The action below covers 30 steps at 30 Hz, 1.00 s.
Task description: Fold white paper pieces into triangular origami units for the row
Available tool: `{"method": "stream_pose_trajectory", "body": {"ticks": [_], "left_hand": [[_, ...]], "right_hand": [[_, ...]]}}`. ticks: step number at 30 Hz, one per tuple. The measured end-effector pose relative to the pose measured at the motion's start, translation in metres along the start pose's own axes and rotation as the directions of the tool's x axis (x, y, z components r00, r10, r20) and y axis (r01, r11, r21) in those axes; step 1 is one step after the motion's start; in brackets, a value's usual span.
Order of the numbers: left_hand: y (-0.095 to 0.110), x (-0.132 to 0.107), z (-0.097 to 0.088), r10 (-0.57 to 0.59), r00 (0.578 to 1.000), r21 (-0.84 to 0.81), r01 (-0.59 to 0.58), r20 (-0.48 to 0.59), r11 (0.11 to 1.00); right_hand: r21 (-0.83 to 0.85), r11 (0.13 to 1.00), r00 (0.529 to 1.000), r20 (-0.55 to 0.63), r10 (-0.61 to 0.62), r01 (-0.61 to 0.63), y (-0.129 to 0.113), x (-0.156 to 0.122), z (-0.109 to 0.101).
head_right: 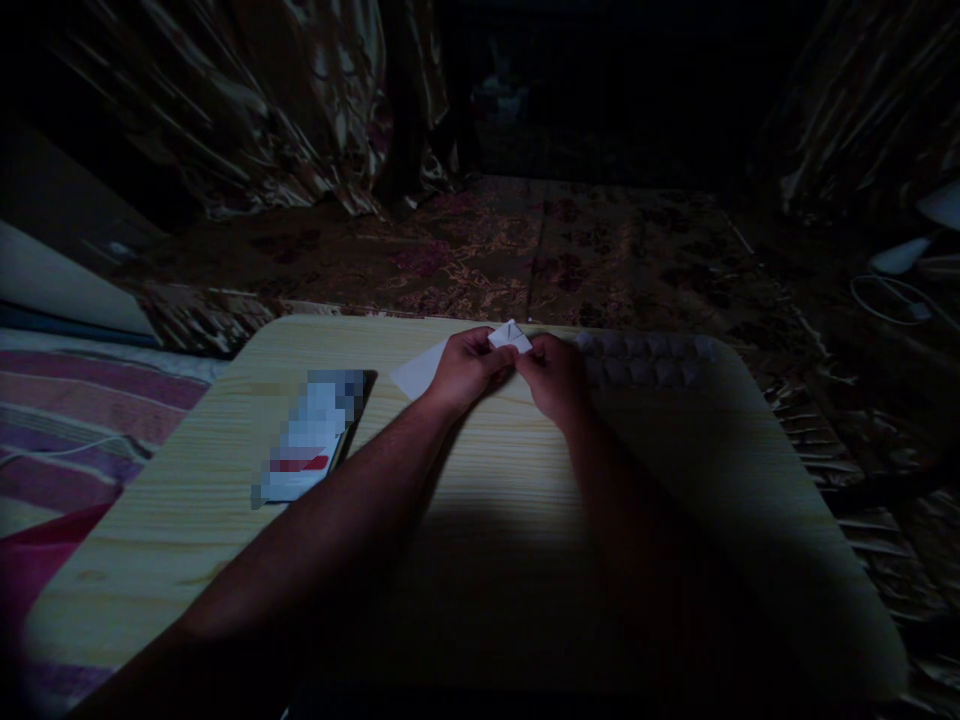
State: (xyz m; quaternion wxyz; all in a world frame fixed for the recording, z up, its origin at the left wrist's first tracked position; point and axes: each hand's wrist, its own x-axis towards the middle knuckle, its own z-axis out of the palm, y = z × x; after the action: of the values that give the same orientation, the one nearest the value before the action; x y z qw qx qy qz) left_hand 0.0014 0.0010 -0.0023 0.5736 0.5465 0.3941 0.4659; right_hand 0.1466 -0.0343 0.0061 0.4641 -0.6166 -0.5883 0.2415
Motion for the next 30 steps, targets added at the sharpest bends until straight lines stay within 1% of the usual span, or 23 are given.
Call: {"method": "stream_pose_trajectory", "body": {"ticks": [5, 7, 12, 18, 23, 26, 30], "left_hand": [[-0.001, 0.000, 0.000, 0.001, 1.000, -0.006, -0.001, 0.000, 1.000], [-0.002, 0.000, -0.001, 0.012, 1.000, -0.008, -0.012, 0.012, 1.000], [0.001, -0.001, 0.000, 0.012, 0.999, -0.031, -0.011, 0.038, 0.999], [0.004, -0.003, 0.002, 0.030, 0.999, -0.066, -0.028, 0.027, 0.997], [0.003, -0.003, 0.000, 0.062, 0.998, -0.071, -0.059, 0.034, 0.996], [0.001, -0.003, -0.001, 0.069, 0.996, -0.063, -0.065, 0.064, 0.996], [-0.001, -0.003, 0.000, 0.093, 0.990, -0.024, -0.091, 0.102, 0.996]], "right_hand": [[0.068, 0.996, 0.996, -0.049, 0.068, -0.065, -0.004, 0.000, 0.000], [0.088, 0.993, 0.996, -0.045, 0.080, -0.076, -0.005, 0.000, 0.001], [0.048, 0.996, 0.997, -0.003, 0.077, -0.077, -0.005, 0.000, -0.002], [0.066, 0.994, 0.996, 0.021, 0.084, -0.085, -0.008, 0.000, -0.005], [0.112, 0.985, 0.991, 0.001, 0.134, -0.133, -0.015, -0.004, -0.004], [0.085, 0.989, 0.992, -0.005, 0.122, -0.121, -0.015, -0.003, -0.004], [0.056, 0.994, 0.996, 0.026, 0.088, -0.089, -0.009, 0.000, -0.006]]}}
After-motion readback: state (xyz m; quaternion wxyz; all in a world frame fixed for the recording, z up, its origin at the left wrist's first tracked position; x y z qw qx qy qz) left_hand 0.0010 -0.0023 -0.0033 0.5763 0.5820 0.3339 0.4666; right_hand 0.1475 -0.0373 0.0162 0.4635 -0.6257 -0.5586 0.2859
